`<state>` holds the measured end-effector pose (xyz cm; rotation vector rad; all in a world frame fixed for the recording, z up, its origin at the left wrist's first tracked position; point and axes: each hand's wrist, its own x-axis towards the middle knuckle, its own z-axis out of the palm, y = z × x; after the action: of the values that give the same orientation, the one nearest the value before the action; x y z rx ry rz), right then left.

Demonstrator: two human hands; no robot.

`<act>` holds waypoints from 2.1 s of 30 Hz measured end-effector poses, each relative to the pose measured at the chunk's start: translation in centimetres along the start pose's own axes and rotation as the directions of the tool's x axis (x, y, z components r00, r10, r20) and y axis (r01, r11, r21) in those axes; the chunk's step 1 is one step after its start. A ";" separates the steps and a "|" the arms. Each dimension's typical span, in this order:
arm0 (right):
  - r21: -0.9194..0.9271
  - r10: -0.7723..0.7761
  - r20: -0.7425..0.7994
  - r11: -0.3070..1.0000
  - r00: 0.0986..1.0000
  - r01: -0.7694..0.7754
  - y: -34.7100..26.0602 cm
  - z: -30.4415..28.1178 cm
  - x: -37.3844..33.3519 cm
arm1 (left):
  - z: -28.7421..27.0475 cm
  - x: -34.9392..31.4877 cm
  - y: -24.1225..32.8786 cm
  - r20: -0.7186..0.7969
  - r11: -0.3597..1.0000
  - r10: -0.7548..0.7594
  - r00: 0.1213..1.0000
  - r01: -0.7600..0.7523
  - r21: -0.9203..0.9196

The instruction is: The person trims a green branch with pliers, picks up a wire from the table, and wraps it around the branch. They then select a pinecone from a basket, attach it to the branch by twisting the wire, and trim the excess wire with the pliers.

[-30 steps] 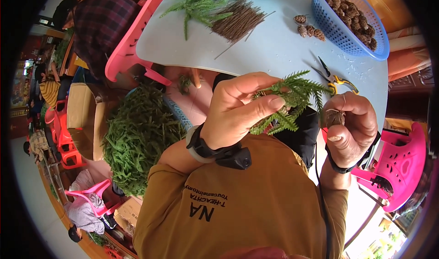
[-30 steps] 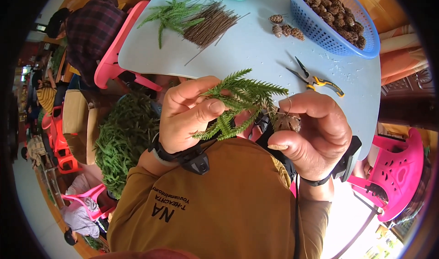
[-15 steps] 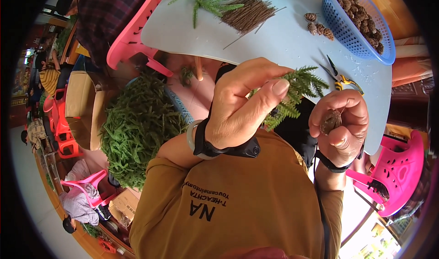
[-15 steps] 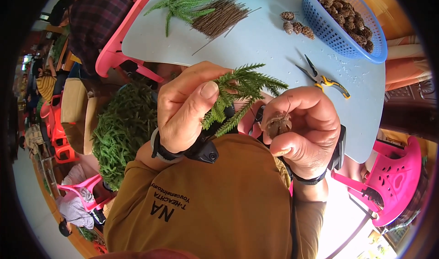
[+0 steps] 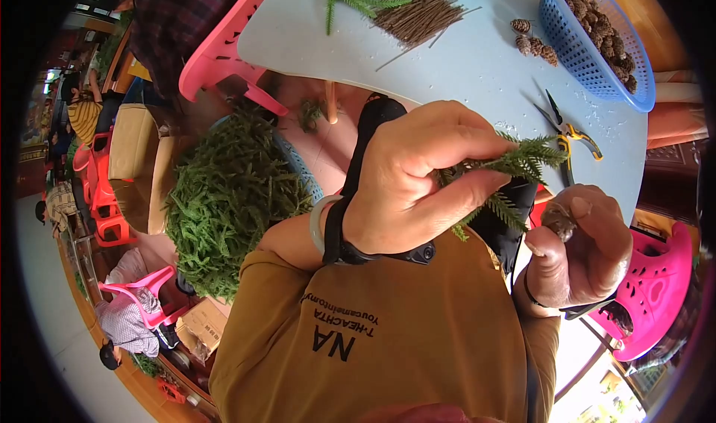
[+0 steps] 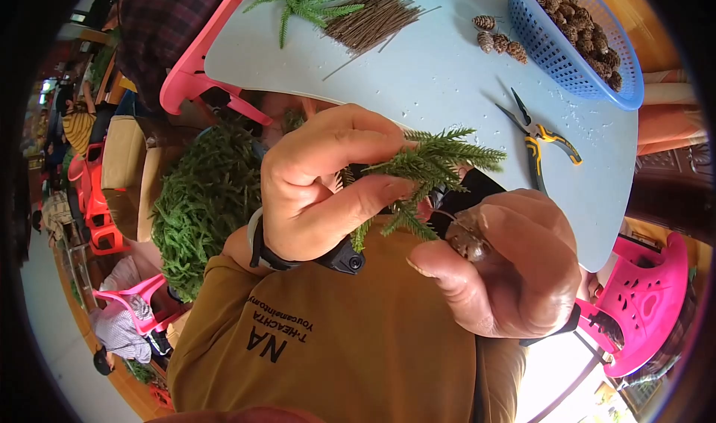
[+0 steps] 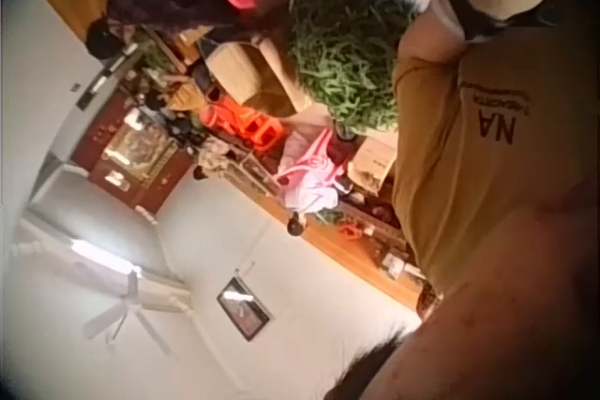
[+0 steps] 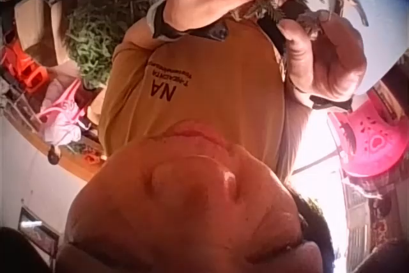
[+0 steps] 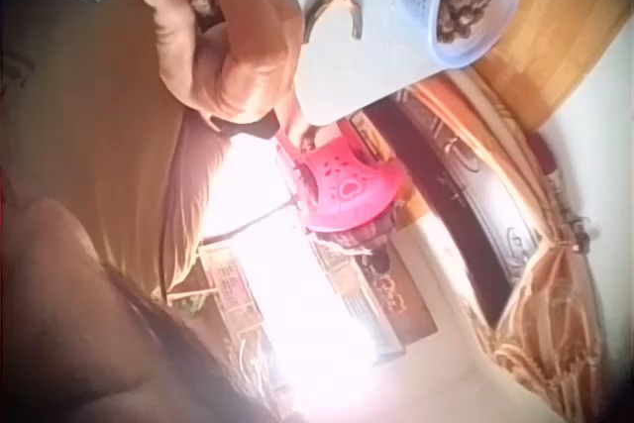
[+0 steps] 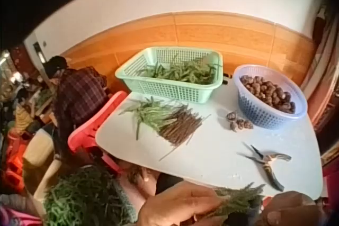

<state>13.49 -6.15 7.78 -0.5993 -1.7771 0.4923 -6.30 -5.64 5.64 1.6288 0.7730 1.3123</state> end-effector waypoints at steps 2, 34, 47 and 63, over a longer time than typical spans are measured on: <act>0.012 0.169 0.025 0.985 0.985 -0.169 -0.5 0.5 -0.8 | -0.1 -0.4 -0.8 -0.023 0.996 0.085 0.996 -0.085 -0.017; -0.218 0.036 0.185 0.976 0.982 0.006 2.8 1.8 -1.6 | 0.8 -0.6 -2.5 -0.228 0.990 0.110 0.967 -0.087 0.107; -0.221 0.090 0.189 0.974 0.978 -0.047 3.7 3.9 -1.4 | -1.5 -1.0 -3.9 -0.139 0.946 0.255 0.957 -0.217 0.241; -0.158 0.098 0.337 0.986 0.936 -0.046 5.1 3.5 1.0 | -2.4 0.0 -5.2 -0.044 0.800 0.423 0.905 -0.350 0.487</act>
<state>10.67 -1.65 4.49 -0.7176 -2.1443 0.5438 -8.29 -2.86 1.04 2.1835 0.9347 1.6417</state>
